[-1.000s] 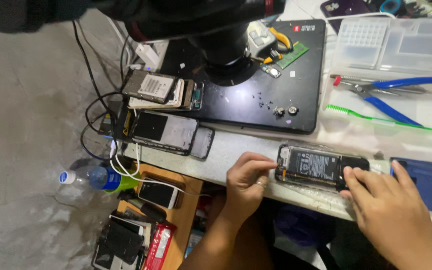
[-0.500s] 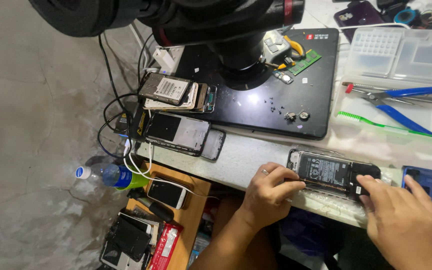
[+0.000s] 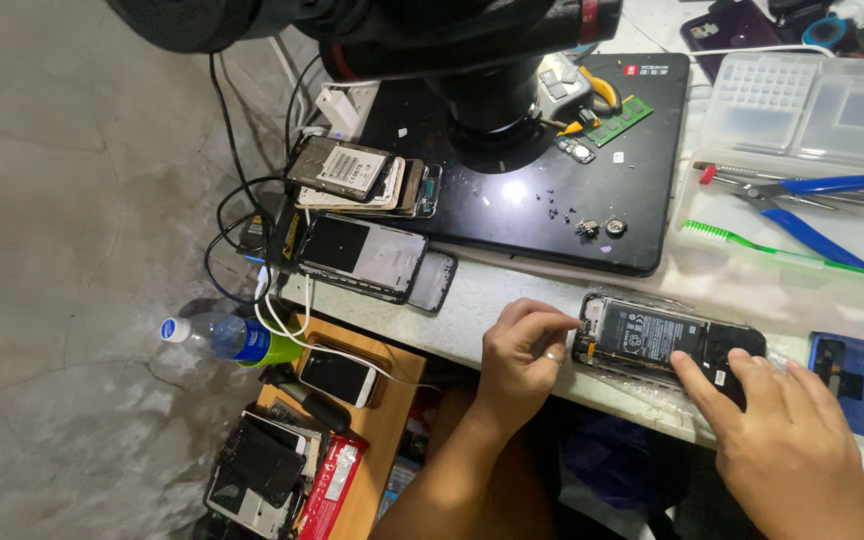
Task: The person works on a disassembled smartphone, using a screwdriver to remove and place screws, and a metal prying tool to separate internal components. The person handles the phone body, battery, and small screws while working at a cluttered electronics repair bench.
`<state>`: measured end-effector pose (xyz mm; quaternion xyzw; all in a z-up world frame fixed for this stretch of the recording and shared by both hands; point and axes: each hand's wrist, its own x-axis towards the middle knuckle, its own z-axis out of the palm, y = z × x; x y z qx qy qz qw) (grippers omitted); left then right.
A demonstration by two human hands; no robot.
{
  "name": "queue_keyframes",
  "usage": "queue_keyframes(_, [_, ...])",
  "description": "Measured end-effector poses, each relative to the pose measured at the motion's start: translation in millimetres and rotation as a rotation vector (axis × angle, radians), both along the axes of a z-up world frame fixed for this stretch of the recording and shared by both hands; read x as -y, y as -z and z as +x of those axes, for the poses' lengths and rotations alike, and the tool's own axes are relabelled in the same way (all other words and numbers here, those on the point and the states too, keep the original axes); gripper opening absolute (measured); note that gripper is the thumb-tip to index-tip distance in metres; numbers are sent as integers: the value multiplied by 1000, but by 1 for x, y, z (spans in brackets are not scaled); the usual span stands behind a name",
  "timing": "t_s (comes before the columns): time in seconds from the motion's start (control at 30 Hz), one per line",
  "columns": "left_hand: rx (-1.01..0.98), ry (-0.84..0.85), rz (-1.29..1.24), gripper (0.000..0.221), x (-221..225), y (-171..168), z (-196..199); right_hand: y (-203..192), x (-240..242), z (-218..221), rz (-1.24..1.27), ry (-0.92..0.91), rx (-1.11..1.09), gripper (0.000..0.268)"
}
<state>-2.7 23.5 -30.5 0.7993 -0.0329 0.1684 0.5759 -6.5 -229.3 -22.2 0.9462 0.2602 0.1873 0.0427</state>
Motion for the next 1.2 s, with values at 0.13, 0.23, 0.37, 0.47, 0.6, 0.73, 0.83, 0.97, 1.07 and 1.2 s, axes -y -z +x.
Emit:
queue_keyframes(0.13, [-22,10,-99,28,-4,5,1,1,-3,-1,-34,30,-24,58])
queue_keyframes(0.23, [-50,17,-138,26,-5,5,2,-2,-9,-3,-55,35,-25,54])
queue_keyframes(0.37, [-2,45,-108,25,-4,-6,1,-2,-20,-6,-45,9,66,47])
queue_keyframes(0.47, [82,18,-21,27,11,-20,9,5,-24,-12,-41,50,53,49])
queue_keyframes(0.6, [319,248,222,25,62,-40,24,20,-26,-12,7,67,31,37])
queue_keyframes(0.73, [372,617,586,15,132,-47,47,35,-24,-18,-208,-2,-24,61])
queue_keyframes(0.83, [386,763,975,11,170,-43,69,44,-19,-21,122,-43,18,52])
queue_keyframes(0.97, [378,916,1245,16,194,-29,89,52,-15,-18,-16,20,-258,26])
queue_keyframes(1.07, [429,980,1191,13,199,-21,103,45,-17,-18,102,31,-194,21])
queue_keyframes(1.2, [543,1033,1262,14,200,-22,114,26,-23,-14,350,74,-116,25])
